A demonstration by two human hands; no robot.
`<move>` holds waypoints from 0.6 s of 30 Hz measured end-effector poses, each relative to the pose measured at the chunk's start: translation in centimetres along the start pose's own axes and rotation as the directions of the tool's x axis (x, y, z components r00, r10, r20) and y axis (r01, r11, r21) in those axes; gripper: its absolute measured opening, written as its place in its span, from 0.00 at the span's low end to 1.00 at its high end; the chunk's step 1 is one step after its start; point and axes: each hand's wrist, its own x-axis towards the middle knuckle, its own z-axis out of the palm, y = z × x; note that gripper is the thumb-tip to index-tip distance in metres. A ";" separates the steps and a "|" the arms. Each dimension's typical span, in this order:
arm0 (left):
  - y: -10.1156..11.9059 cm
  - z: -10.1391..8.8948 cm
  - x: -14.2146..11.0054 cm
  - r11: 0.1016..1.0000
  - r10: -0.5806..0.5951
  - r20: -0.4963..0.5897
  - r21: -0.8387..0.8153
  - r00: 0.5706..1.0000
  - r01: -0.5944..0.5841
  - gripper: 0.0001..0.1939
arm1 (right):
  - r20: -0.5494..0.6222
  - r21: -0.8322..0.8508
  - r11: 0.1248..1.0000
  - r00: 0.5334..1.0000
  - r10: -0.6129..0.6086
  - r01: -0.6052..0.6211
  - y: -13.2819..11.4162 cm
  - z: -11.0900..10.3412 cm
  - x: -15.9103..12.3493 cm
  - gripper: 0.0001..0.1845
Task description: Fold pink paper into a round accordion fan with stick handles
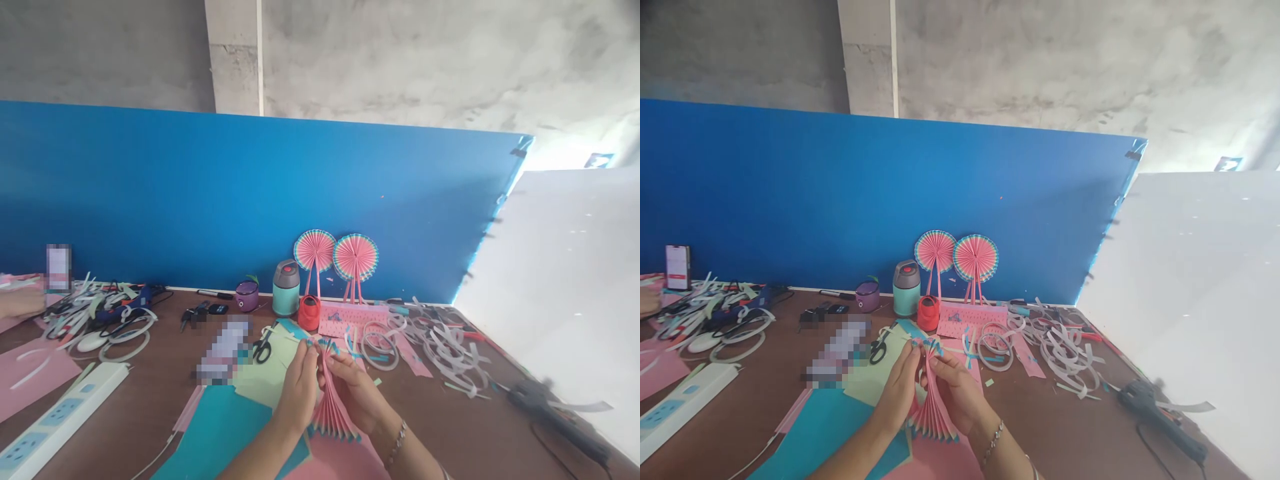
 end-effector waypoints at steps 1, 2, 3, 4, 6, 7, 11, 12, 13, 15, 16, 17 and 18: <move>0.0 0.0 0.0 1.000 0.008 0.009 0.003 1.000 -0.008 0.23 | 0.003 -0.008 1.000 1.000 0.001 -0.001 0.0 0.0 0.0 0.11; -0.1 0.0 0.0 1.000 0.016 0.003 0.007 1.000 -0.016 0.23 | 0.005 -0.015 1.000 1.000 0.004 -0.004 -0.1 0.0 0.0 0.11; -0.2 0.0 0.0 1.000 0.025 -0.013 0.013 1.000 -0.025 0.23 | 0.003 -0.017 1.000 1.000 0.003 -0.003 -0.1 0.0 0.0 0.11; -0.3 -0.1 0.1 0.999 0.035 -0.033 0.019 0.999 -0.034 0.22 | 0.000 -0.019 1.000 1.000 0.001 -0.001 -0.2 0.1 -0.1 0.11; -0.6 -0.2 0.2 0.998 0.054 -0.057 0.042 0.997 -0.052 0.21 | -0.009 -0.013 1.000 1.000 0.001 -0.001 -0.2 0.3 -0.1 0.11; -0.8 -0.3 0.2 0.997 0.058 -0.053 0.060 0.997 -0.055 0.20 | -0.012 -0.007 1.000 1.000 0.001 -0.001 -0.3 0.5 -0.1 0.12; -1.1 -0.4 0.3 0.995 0.009 -0.038 0.097 0.999 -0.005 0.21 | -0.020 -0.004 1.000 1.000 0.018 -0.018 -0.4 0.9 -0.2 0.12; -1.1 -0.4 0.3 0.996 -0.009 -0.054 0.085 0.998 0.014 0.22 | -0.023 -0.005 1.000 1.000 0.021 -0.021 -0.4 0.9 -0.3 0.12; -1.1 -0.4 0.3 0.997 -0.027 -0.074 0.069 0.997 0.032 0.22 | -0.025 -0.007 1.000 0.999 0.022 -0.022 -0.4 0.9 -0.3 0.12; -1.2 -0.4 0.3 0.997 -0.060 -0.111 0.044 0.992 0.065 0.24 | -0.020 -0.006 1.000 1.000 0.021 -0.021 -0.3 0.9 -0.3 0.12; -1.2 -0.4 0.3 0.996 -0.073 -0.127 0.039 0.989 0.079 0.24 | -0.015 -0.004 1.000 1.000 0.021 -0.021 -0.3 0.9 -0.2 0.12; -1.2 -0.4 0.2 0.996 -0.080 -0.135 0.039 0.988 0.086 0.24 | -0.010 0.000 1.000 1.000 0.022 -0.022 -0.2 0.9 -0.2 0.12; -1.1 -0.3 0.2 0.996 -0.075 -0.135 0.041 0.988 0.081 0.23 | -0.008 0.005 1.000 1.000 0.023 -0.023 -0.2 0.9 -0.2 0.12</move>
